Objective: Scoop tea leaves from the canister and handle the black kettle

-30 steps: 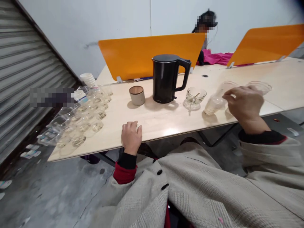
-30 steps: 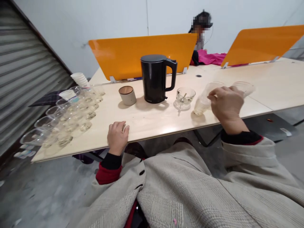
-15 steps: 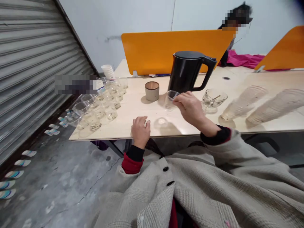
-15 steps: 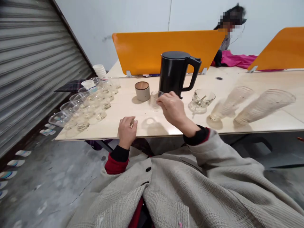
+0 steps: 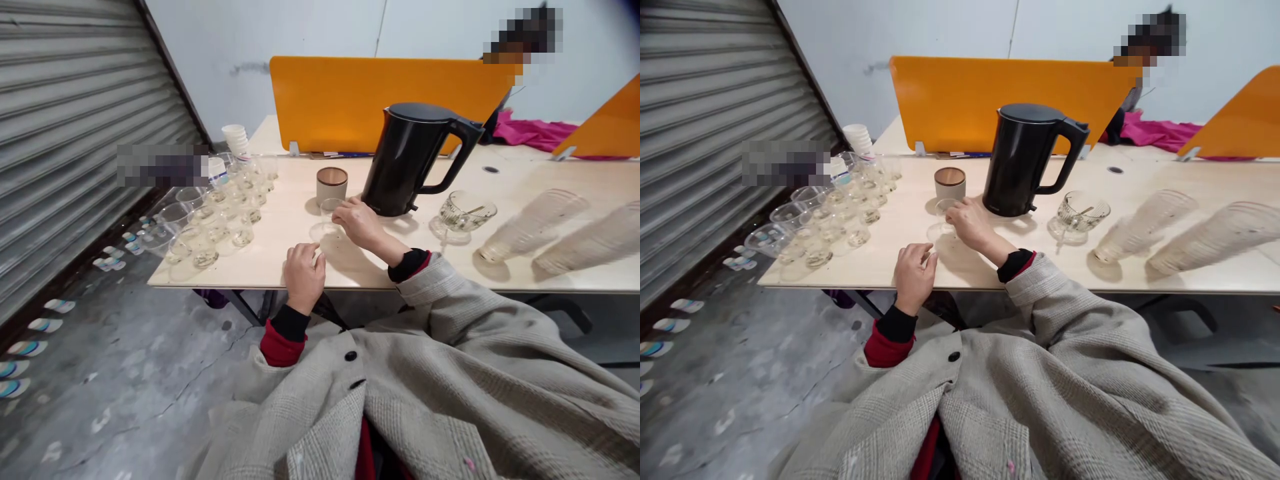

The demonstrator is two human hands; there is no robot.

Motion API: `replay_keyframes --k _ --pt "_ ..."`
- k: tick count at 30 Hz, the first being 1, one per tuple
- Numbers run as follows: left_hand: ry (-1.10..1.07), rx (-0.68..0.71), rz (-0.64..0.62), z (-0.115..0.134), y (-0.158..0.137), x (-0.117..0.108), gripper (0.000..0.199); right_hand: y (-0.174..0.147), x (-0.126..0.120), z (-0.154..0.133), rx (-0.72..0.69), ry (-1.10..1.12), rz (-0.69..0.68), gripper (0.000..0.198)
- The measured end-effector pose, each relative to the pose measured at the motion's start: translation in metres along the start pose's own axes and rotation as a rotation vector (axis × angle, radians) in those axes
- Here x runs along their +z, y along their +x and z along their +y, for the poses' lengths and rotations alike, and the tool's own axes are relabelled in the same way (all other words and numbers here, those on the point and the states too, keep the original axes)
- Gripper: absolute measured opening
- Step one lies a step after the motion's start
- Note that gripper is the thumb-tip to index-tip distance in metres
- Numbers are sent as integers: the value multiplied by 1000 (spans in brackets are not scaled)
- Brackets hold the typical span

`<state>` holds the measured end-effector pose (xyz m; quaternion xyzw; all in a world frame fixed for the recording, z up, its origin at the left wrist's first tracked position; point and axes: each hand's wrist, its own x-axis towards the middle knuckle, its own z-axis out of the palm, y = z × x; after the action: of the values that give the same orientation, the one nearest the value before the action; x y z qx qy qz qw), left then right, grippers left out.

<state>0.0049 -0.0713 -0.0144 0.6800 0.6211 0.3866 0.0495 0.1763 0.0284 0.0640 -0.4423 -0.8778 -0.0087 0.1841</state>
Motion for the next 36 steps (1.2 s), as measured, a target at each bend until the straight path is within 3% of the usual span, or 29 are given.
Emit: replay_keyframes --k 6,10,15,18,25,33,36 --pt "2 -3 3 0 0 0 23 -14 -12 0 -33 81 69 40" --pt "8 -8 -10 1 0 -1 24 -38 -16 -4 58 72 188 41" --pt "81 28 -71 5 3 -2 29 -59 4 -5 109 -3 -43 38" --pt "173 95 -136 9 6 -1 36 -59 19 -3 121 -56 -109 35" --pt "212 176 -202 17 11 7 36 -57 28 -3 93 -65 -110 32" --pt "218 154 -181 12 9 5 44 -88 7 20 264 120 94 42" --pt "221 143 -191 12 9 4 44 -98 7 23 290 58 63 38"
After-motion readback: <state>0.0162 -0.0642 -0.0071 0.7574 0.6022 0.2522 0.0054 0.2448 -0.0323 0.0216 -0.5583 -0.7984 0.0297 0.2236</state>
